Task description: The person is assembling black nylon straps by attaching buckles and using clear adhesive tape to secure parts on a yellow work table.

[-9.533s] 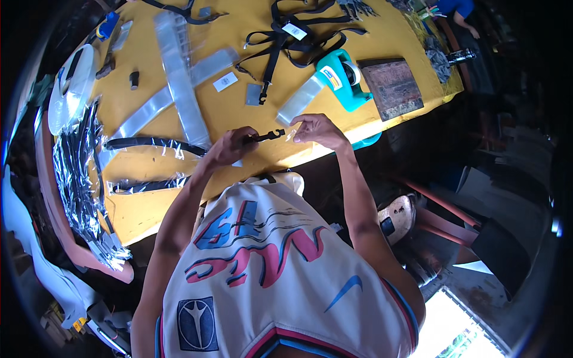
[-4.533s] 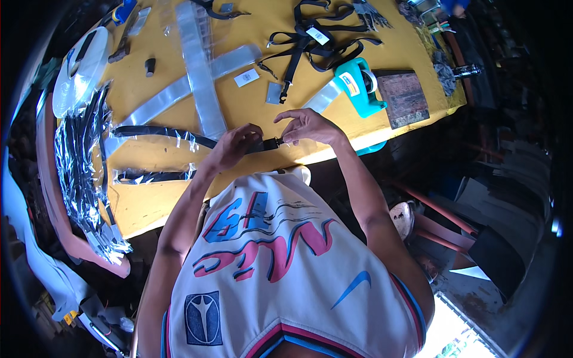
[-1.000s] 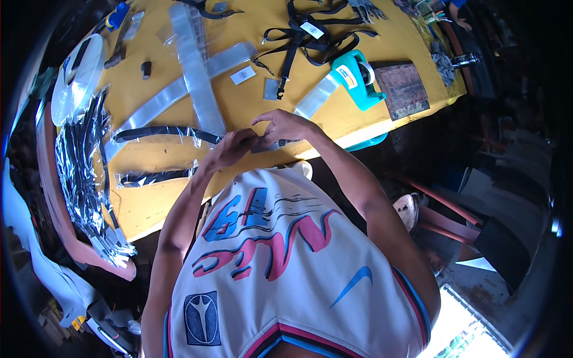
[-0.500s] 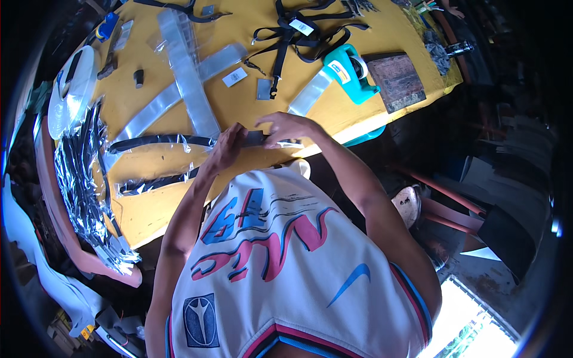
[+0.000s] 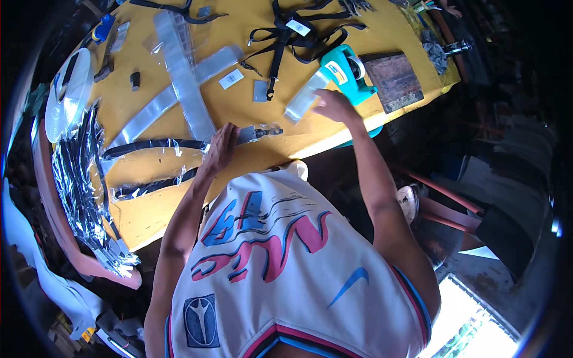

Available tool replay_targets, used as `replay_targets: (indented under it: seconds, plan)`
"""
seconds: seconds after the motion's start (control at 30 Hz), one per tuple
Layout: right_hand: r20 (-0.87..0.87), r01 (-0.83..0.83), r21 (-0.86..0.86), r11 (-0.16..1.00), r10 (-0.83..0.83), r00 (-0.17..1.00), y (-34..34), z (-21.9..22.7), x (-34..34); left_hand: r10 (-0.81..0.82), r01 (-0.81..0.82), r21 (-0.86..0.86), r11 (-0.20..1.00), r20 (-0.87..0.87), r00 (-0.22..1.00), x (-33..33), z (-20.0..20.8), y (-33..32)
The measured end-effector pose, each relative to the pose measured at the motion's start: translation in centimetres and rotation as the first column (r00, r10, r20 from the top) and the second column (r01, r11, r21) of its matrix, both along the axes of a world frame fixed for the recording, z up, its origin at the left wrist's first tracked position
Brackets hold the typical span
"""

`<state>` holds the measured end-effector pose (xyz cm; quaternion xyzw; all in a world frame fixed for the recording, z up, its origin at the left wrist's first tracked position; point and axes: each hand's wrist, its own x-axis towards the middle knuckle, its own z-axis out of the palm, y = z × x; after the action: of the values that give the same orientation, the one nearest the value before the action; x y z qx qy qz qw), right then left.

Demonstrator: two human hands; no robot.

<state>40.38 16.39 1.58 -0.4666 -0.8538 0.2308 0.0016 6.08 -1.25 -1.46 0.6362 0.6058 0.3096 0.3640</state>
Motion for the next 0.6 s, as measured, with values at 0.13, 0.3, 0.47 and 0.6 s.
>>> replay_targets:
  seconds: [0.13,0.3,0.47,0.6]
  plan:
    - [-0.593,-0.234,-0.372,0.898,-0.037,0.805,-5.7,0.4,-11.8,-0.001,0.001,0.017,1.000,-0.024,1.000,0.1,-0.3,0.0]
    - [-0.546,-0.374,-0.521,0.767,0.038,0.837,-5.7,-1.9,-15.2,-0.019,0.016,0.024,1.000,0.105,0.994,-0.8,-0.7,0.1]
    - [-0.416,-0.275,-0.668,0.692,-0.041,0.908,-5.1,-1.2,-14.5,-0.135,0.149,-0.137,0.979,0.106,0.985,-4.3,-0.6,-0.1]
    - [-0.401,-0.276,-0.671,0.688,-0.024,0.916,-5.4,-1.8,-15.1,-0.120,0.118,-0.202,0.972,0.001,0.993,-4.4,-0.5,-0.3]
